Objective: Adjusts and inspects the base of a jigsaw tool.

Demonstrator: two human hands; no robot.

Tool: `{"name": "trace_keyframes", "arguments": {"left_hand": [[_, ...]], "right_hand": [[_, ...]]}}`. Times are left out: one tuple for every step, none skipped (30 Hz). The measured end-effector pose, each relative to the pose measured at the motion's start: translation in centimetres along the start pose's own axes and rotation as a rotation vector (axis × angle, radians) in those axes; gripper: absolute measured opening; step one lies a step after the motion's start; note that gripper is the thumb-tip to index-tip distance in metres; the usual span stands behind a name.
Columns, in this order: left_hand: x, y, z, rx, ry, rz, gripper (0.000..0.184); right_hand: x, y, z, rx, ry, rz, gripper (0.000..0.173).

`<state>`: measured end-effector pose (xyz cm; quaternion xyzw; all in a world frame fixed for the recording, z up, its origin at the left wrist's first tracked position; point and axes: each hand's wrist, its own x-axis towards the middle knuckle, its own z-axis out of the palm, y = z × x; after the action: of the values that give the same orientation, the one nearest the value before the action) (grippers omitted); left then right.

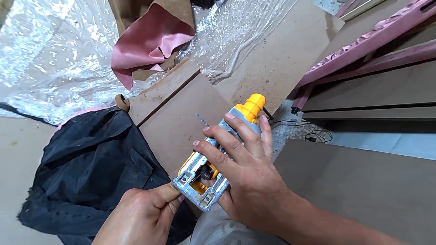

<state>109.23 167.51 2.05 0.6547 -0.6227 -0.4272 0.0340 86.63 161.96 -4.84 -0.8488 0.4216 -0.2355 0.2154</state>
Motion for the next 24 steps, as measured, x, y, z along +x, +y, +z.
{"name": "trace_keyframes", "arguments": {"left_hand": [[0.0, 0.1, 0.1, 0.005, 0.005, -0.01, 0.026], [-0.1, 0.3, 0.2, 0.012, 0.014, -0.019, 0.026], [-0.1, 0.4, 0.4, 0.018, 0.026, -0.03, 0.026], [-0.2, 0.6, 0.6, 0.021, 0.037, -0.05, 0.026], [-0.2, 0.8, 0.8, 0.01, 0.041, -0.077, 0.026], [-0.2, 0.9, 0.9, -0.019, 0.036, -0.107, 0.026], [-0.3, 1.0, 1.0, -0.072, 0.023, -0.141, 0.026], [-0.3, 1.0, 1.1, -0.138, 0.009, -0.175, 0.026], [-0.3, 1.0, 1.3, -0.204, 0.001, -0.209, 0.026], [-0.4, 0.9, 1.7, -0.271, 0.009, -0.237, 0.025], [-0.6, 0.8, 2.2, -0.329, 0.024, -0.257, 0.025], [-0.8, 0.7, 2.8, -0.382, 0.043, -0.259, 0.024], [-1.1, 0.6, 3.3, -0.432, 0.063, -0.246, 0.024], [-1.6, 0.5, 3.5, -0.476, 0.077, -0.231, 0.024], [-2.0, 0.5, 3.5, -0.492, 0.088, -0.211, 0.027], [-2.4, 0.6, 3.3, -0.49, 0.103, -0.185, 0.031], [-2.6, 0.6, 3.0, -0.468, 0.111, -0.159, 0.034], [-2.8, 0.7, 2.7, -0.439, 0.109, -0.144, 0.035], [-2.8, 0.7, 2.4, -0.394, 0.106, -0.133, 0.036], [-2.7, 0.7, 2.2, -0.326, 0.092, -0.128, 0.033], [-2.5, 0.5, 2.1, -0.239, 0.068, -0.124, 0.029], [-2.3, 0.4, 2.1, -0.152, 0.045, -0.109, 0.027], [-2.0, 0.3, 2.0, -0.079, 0.023, -0.081, 0.028], [-1.7, 0.3, 1.9, -0.032, 0.013, -0.045, 0.03]], "right_hand": [[0.0, 0.0, 0.0, -0.003, -0.003, 0.002, 0.061], [0.1, 0.0, 0.0, -0.008, -0.007, 0.003, 0.061], [0.1, 0.0, -0.1, -0.008, -0.008, 0.004, 0.061], [0.2, 0.1, 0.0, -0.005, -0.008, 0.004, 0.063], [0.2, 0.1, 0.0, -0.001, -0.011, 0.003, 0.064], [0.2, 0.1, 0.0, 0.002, -0.011, 0.003, 0.064], [0.1, 0.0, 0.0, 0.003, -0.011, 0.003, 0.063], [0.1, 0.0, 0.0, 0.004, -0.007, 0.002, 0.062], [0.0, 0.0, 0.0, 0.003, -0.007, 0.003, 0.061], [-0.1, -0.1, 0.0, 0.002, -0.008, 0.002, 0.061], [-0.1, -0.1, 0.0, 0.004, -0.007, 0.0, 0.061], [-0.2, -0.1, 0.0, 0.003, -0.005, -0.004, 0.061], [-0.2, -0.1, -0.1, 0.004, -0.004, -0.004, 0.061], [-0.2, 0.1, -0.1, 0.013, -0.001, -0.002, 0.061], [-0.2, 0.2, -0.1, 0.019, 0.002, 0.002, 0.062], [-0.1, 0.5, -0.2, 0.023, 0.002, 0.01, 0.062], [0.0, 0.7, -0.4, 0.022, 0.001, 0.019, 0.063], [0.0, 0.8, -0.5, 0.021, -0.006, 0.027, 0.063], [0.1, 0.8, -0.5, 0.018, -0.011, 0.028, 0.064], [0.2, 0.6, -0.5, 0.017, -0.011, 0.026, 0.063], [0.3, 0.5, -0.5, 0.017, -0.007, 0.023, 0.063], [0.3, 0.4, -0.4, 0.021, 0.0, 0.023, 0.063], [0.3, 0.3, -0.3, 0.021, 0.003, 0.024, 0.064], [0.3, 0.2, -0.3, 0.02, 0.005, 0.025, 0.065]]}}
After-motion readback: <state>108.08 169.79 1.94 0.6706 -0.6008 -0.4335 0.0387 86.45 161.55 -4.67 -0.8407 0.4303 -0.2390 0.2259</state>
